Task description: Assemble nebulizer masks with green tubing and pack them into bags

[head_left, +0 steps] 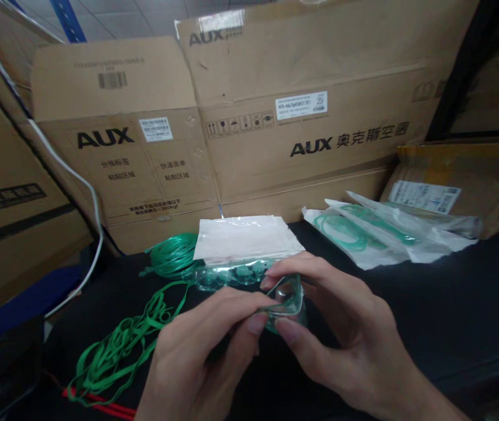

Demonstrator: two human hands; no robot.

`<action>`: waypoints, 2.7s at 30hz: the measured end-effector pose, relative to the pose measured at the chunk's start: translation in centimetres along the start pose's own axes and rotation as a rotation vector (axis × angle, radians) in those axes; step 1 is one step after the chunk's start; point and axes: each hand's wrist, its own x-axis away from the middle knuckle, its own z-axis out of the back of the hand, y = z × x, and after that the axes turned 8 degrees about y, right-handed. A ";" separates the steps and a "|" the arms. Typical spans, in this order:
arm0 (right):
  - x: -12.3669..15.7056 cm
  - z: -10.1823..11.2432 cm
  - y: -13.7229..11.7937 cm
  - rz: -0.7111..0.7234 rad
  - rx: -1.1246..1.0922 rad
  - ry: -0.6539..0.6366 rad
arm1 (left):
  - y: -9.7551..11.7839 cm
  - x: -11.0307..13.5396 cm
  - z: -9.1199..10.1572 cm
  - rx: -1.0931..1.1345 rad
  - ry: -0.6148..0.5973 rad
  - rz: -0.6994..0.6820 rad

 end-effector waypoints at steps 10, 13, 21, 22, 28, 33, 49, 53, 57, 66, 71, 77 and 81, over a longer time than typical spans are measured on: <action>0.4 -0.6 -0.4 -0.196 -0.163 -0.022 | -0.1 0.7 -0.4 -0.044 0.065 -0.029; 0.4 -0.7 0.0 -0.253 -0.177 -0.024 | -0.6 0.6 -0.5 -0.050 0.067 -0.009; -0.1 -0.5 2.0 0.059 -0.022 -0.055 | -1.5 -0.2 -0.6 0.177 0.057 0.122; -0.2 -0.4 2.1 0.084 -0.038 -0.065 | -1.6 -0.2 -0.6 0.198 0.054 0.118; -0.9 0.9 1.4 0.004 -0.176 -0.230 | -2.4 -0.2 -0.4 0.265 0.021 -0.014; -1.1 1.2 1.1 -0.033 -0.237 -0.264 | -2.7 0.0 0.0 0.228 0.009 -0.075; -1.1 1.4 0.6 0.063 -0.094 -0.368 | -2.0 -0.1 0.5 0.194 -0.073 -0.050; -1.0 1.5 0.5 0.062 -0.080 -0.401 | -1.9 -0.3 0.6 0.212 -0.117 -0.032; -1.0 1.4 0.8 0.041 -0.089 -0.416 | -1.8 -0.4 0.4 0.227 -0.161 -0.004; 0.1 0.0 3.3 -0.152 0.114 -0.120 | -2.2 -0.5 -0.9 -0.043 0.142 0.159; 0.5 -1.4 4.1 -0.215 0.099 -0.213 | -2.3 -0.1 -1.9 0.089 0.134 0.302; -0.3 -0.2 4.4 -0.231 0.255 -0.260 | -2.1 -0.3 -1.2 -0.146 0.103 0.295; -0.4 1.6 5.4 -0.208 0.413 -0.327 | -3.8 -3.3 1.8 -0.714 0.064 0.466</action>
